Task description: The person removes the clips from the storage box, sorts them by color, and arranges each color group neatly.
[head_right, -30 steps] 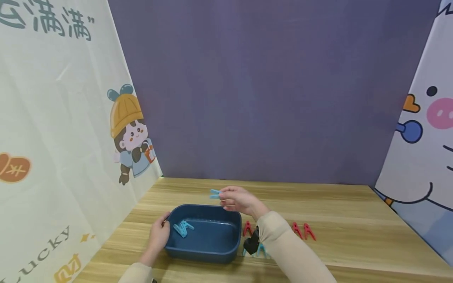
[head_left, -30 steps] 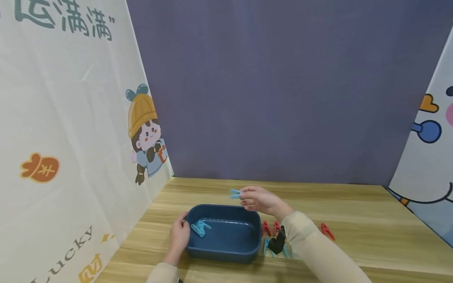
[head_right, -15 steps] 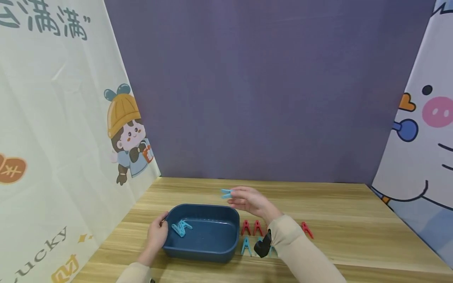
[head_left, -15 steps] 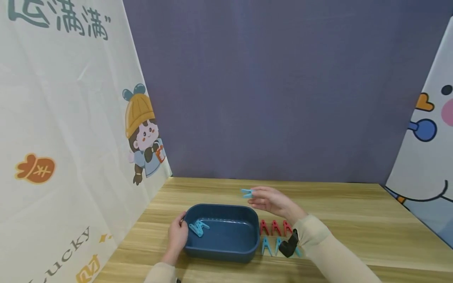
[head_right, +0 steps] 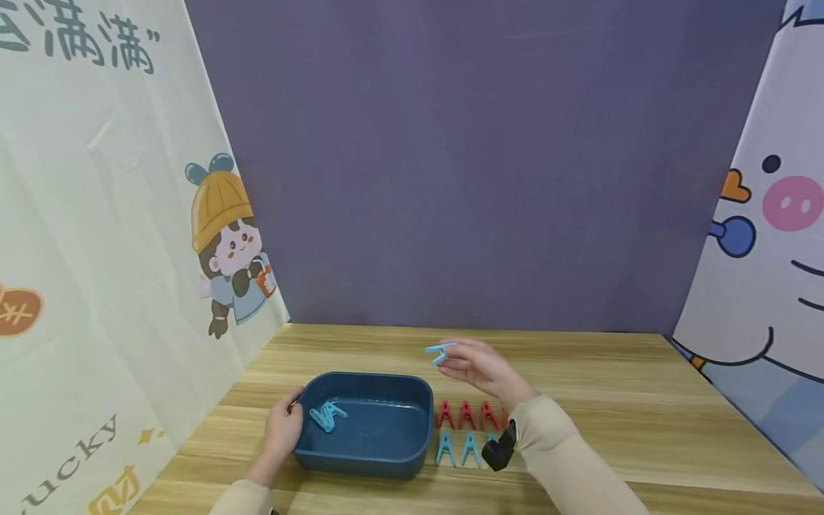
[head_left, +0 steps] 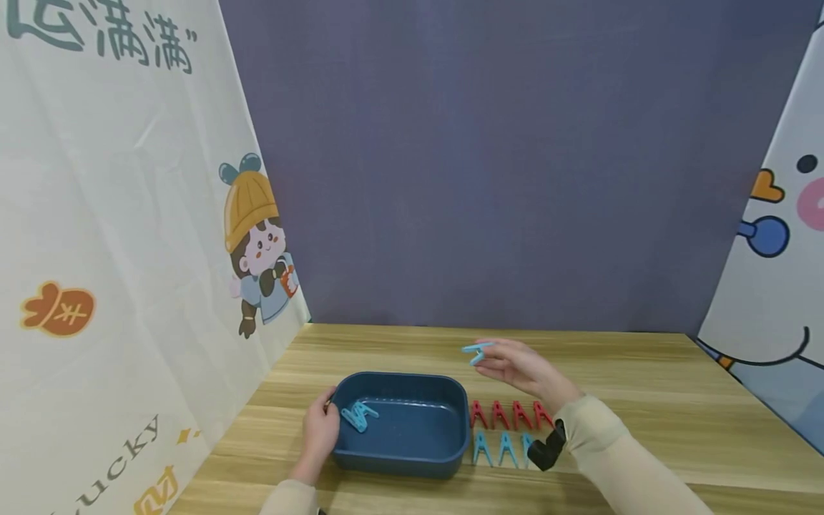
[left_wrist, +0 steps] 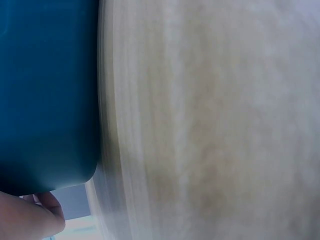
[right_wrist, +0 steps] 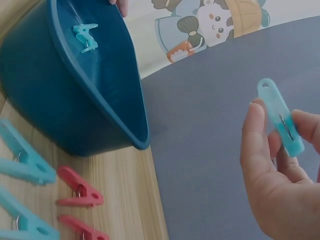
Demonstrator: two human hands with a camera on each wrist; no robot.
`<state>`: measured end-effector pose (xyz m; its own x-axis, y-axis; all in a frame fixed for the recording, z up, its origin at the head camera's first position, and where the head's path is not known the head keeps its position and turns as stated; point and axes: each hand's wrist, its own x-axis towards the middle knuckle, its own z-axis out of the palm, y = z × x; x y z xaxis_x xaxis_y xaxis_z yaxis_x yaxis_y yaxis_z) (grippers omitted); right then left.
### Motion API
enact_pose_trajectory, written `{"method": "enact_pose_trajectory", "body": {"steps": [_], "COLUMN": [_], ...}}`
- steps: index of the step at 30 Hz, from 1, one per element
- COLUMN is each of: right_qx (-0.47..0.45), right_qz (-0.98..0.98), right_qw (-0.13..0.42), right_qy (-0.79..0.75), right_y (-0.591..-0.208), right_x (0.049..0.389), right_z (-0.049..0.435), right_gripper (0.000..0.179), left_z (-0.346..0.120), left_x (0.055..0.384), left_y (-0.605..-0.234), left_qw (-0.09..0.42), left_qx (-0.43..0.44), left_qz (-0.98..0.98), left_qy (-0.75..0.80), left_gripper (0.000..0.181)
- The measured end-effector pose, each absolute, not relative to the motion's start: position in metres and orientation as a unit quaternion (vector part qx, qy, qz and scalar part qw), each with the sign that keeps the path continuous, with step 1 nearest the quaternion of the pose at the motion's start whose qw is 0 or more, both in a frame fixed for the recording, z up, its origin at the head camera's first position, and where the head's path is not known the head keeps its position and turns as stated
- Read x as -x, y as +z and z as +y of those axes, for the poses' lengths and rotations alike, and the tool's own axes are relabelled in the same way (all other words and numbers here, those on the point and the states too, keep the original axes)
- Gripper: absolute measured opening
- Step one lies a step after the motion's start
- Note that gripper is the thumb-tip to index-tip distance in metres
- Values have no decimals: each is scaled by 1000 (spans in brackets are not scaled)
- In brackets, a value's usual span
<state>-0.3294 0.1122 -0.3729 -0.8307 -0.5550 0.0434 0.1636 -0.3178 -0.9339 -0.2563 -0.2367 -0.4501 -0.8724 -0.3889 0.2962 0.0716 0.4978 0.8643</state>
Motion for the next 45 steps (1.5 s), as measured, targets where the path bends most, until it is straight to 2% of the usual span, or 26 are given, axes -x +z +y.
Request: {"method": "enact_pose_trajectory", "body": {"steps": [12,22,31,39,45], "right_qx": [173,163,154,155,154], "right_qz": [546,585,614,616,633], "right_qw": [231,223,206,208,211], "right_qy": [-787,-763,-746,-743,-728], "right_y": [-375,-380,-385,-389,-394], "right_x": [325,323,320,318,317], "right_z": [132,146,159,169,177], "right_gripper": [27,52,41,21,24], "left_z": [-238,-240,-239,-239,-238], "left_x": [253,254,254,255,256], "left_y": [-448,-449,-449,-449,-451], "left_qw": [229,228,224,225,221], "left_qx": [-91,-90,-86,-88,-84], "left_qz": [-833,-837,-834,-839,-837], "left_qy": [-495,-489,-496,-488,-494], "left_gripper": [38,38,38,38,39]}}
